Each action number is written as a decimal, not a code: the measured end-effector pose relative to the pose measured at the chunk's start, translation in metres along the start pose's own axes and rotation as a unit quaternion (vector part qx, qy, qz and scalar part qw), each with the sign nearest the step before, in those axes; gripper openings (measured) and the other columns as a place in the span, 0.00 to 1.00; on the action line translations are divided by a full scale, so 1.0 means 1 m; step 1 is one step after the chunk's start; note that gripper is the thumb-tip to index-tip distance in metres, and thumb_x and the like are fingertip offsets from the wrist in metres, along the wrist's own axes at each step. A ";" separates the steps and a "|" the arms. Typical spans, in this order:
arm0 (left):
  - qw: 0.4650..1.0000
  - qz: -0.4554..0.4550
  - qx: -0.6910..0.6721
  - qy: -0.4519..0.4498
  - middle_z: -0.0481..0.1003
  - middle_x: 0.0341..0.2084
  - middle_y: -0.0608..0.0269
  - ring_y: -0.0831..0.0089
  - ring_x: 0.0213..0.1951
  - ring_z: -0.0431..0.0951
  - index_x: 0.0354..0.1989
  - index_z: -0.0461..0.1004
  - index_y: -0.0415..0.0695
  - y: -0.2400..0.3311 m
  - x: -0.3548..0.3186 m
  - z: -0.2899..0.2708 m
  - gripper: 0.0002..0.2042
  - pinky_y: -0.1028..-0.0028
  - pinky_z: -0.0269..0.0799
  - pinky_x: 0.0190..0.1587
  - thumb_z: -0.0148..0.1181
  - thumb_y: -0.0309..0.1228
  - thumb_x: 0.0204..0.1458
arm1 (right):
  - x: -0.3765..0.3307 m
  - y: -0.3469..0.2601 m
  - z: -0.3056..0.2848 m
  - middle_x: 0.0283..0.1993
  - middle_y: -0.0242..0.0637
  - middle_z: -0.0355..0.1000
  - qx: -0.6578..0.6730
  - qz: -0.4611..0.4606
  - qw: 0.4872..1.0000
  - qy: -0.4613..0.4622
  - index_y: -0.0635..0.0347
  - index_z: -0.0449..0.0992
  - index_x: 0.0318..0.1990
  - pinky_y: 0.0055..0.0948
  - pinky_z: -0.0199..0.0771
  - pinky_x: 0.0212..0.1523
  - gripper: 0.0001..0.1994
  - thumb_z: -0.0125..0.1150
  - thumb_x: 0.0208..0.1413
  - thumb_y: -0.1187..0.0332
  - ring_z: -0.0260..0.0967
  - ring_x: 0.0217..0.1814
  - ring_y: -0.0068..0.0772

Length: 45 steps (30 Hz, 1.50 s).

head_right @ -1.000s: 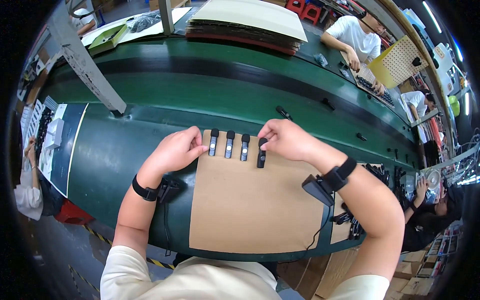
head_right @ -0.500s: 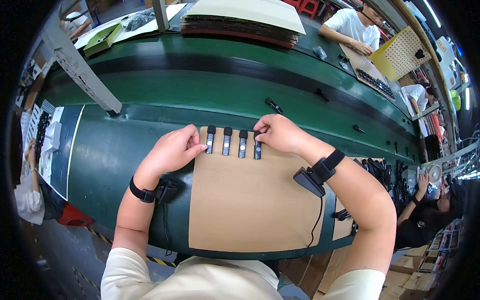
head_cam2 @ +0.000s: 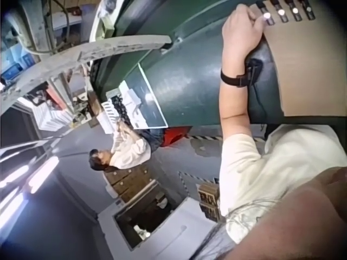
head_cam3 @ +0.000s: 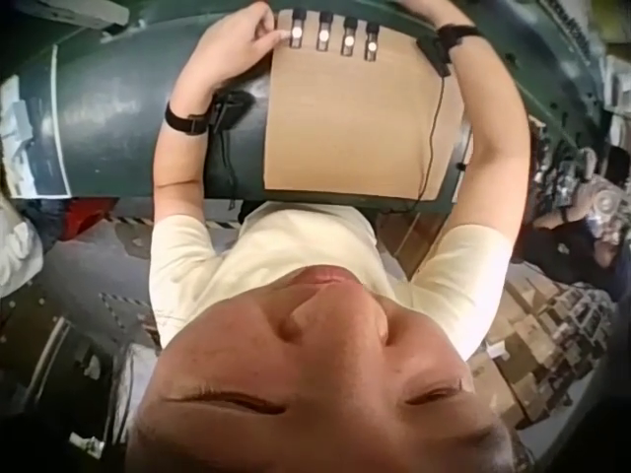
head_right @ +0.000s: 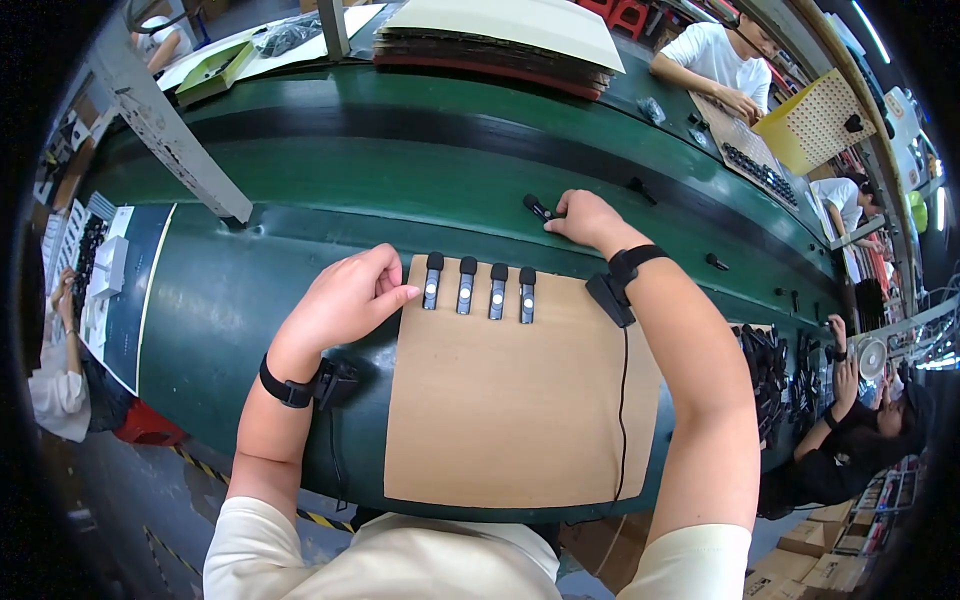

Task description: The person picks up a microphone, attaches a foam cover to it, and places the assembled unit onto a cardboard sheet. This process is repeated for several microphones, arranging them in rows on the sheet.

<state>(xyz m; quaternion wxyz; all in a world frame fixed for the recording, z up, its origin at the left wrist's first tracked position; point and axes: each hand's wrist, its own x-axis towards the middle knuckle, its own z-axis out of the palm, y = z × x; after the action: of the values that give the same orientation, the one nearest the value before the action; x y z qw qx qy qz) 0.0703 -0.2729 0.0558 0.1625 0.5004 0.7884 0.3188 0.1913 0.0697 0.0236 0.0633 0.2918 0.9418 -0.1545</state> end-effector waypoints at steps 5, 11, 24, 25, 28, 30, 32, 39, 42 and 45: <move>1.000 0.022 -0.015 0.001 0.73 0.23 0.57 0.57 0.30 0.75 0.28 0.66 0.41 0.009 -0.008 -0.005 0.13 0.64 0.70 0.34 0.63 0.36 0.51 | -0.001 0.002 0.006 0.34 0.46 0.77 0.030 -0.015 0.999 0.007 0.63 0.78 0.30 0.38 0.74 0.41 0.13 0.73 0.41 0.65 0.75 0.37 0.47; 0.994 0.070 -0.070 0.041 0.74 0.26 0.58 0.63 0.31 0.75 0.31 0.68 0.41 0.019 -0.018 -0.009 0.12 0.67 0.70 0.34 0.66 0.32 0.50 | -0.057 -0.020 -0.029 0.29 0.36 0.74 0.226 -0.066 0.968 0.092 0.66 0.75 0.34 0.25 0.72 0.34 0.10 0.70 0.44 0.77 0.72 0.31 0.28; 0.952 0.190 -0.236 0.050 0.77 0.35 0.58 0.62 0.39 0.77 0.45 0.75 0.39 0.053 -0.036 0.011 0.16 0.65 0.69 0.50 0.66 0.26 0.47 | -0.203 -0.122 -0.036 0.33 0.37 0.73 0.111 -0.345 0.920 0.150 0.63 0.74 0.37 0.30 0.71 0.36 0.13 0.69 0.42 0.80 0.72 0.34 0.34; 0.953 0.200 -0.223 0.035 0.78 0.36 0.57 0.63 0.40 0.78 0.44 0.76 0.39 0.053 -0.037 0.010 0.15 0.65 0.69 0.53 0.67 0.25 0.46 | -0.205 -0.124 -0.036 0.34 0.38 0.73 0.131 -0.354 0.913 0.154 0.63 0.74 0.37 0.30 0.71 0.36 0.13 0.70 0.42 0.80 0.72 0.35 0.35; 0.946 0.241 -0.211 0.058 0.78 0.33 0.58 0.62 0.39 0.78 0.42 0.77 0.39 0.057 -0.039 0.007 0.14 0.63 0.68 0.54 0.67 0.24 0.45 | -0.215 -0.129 -0.034 0.34 0.38 0.73 0.219 -0.322 0.911 0.138 0.63 0.74 0.38 0.30 0.71 0.37 0.14 0.70 0.41 0.80 0.72 0.35 0.36; 0.941 0.261 -0.203 0.069 0.78 0.32 0.58 0.62 0.38 0.78 0.41 0.77 0.39 0.058 -0.040 0.005 0.14 0.63 0.68 0.55 0.68 0.23 0.44 | -0.219 -0.130 -0.032 0.34 0.39 0.73 0.263 -0.305 0.906 0.132 0.63 0.74 0.38 0.30 0.72 0.37 0.15 0.71 0.41 0.79 0.72 0.36 0.36; 0.939 0.275 -0.196 0.073 0.78 0.31 0.58 0.63 0.37 0.78 0.40 0.77 0.40 0.059 -0.041 0.004 0.14 0.61 0.66 0.56 0.68 0.23 0.42 | -0.220 -0.130 -0.031 0.35 0.40 0.73 0.250 -0.322 0.902 0.141 0.63 0.75 0.39 0.30 0.72 0.38 0.16 0.71 0.41 0.79 0.71 0.36 0.36; 0.926 0.317 -0.169 0.117 0.78 0.31 0.60 0.64 0.35 0.78 0.38 0.77 0.42 0.057 -0.040 0.004 0.14 0.54 0.63 0.59 0.67 0.21 0.40 | -0.223 -0.131 -0.033 0.38 0.38 0.72 0.291 -0.296 0.905 0.098 0.65 0.74 0.43 0.28 0.71 0.43 0.17 0.71 0.44 0.77 0.71 0.39 0.33; 0.925 0.320 -0.157 0.133 0.77 0.31 0.61 0.64 0.35 0.78 0.38 0.77 0.42 0.058 -0.040 0.004 0.15 0.51 0.62 0.60 0.67 0.21 0.39 | -0.225 -0.129 -0.032 0.41 0.36 0.72 0.358 -0.244 0.901 0.037 0.65 0.73 0.45 0.27 0.70 0.46 0.17 0.70 0.47 0.77 0.70 0.42 0.29; 0.924 0.320 -0.154 0.140 0.77 0.31 0.61 0.64 0.36 0.78 0.39 0.77 0.43 0.059 -0.042 0.005 0.16 0.50 0.61 0.60 0.65 0.19 0.38 | -0.225 -0.125 -0.026 0.45 0.34 0.71 0.495 -0.173 0.848 -0.073 0.67 0.72 0.47 0.26 0.69 0.49 0.15 0.67 0.52 0.77 0.68 0.46 0.23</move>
<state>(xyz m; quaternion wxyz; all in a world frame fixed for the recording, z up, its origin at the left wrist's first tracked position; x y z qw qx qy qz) 0.1317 -0.2911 0.0886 0.0148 0.6452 0.5420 0.5382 0.3046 -0.1386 0.1266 -0.0486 0.1048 0.7681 -0.6298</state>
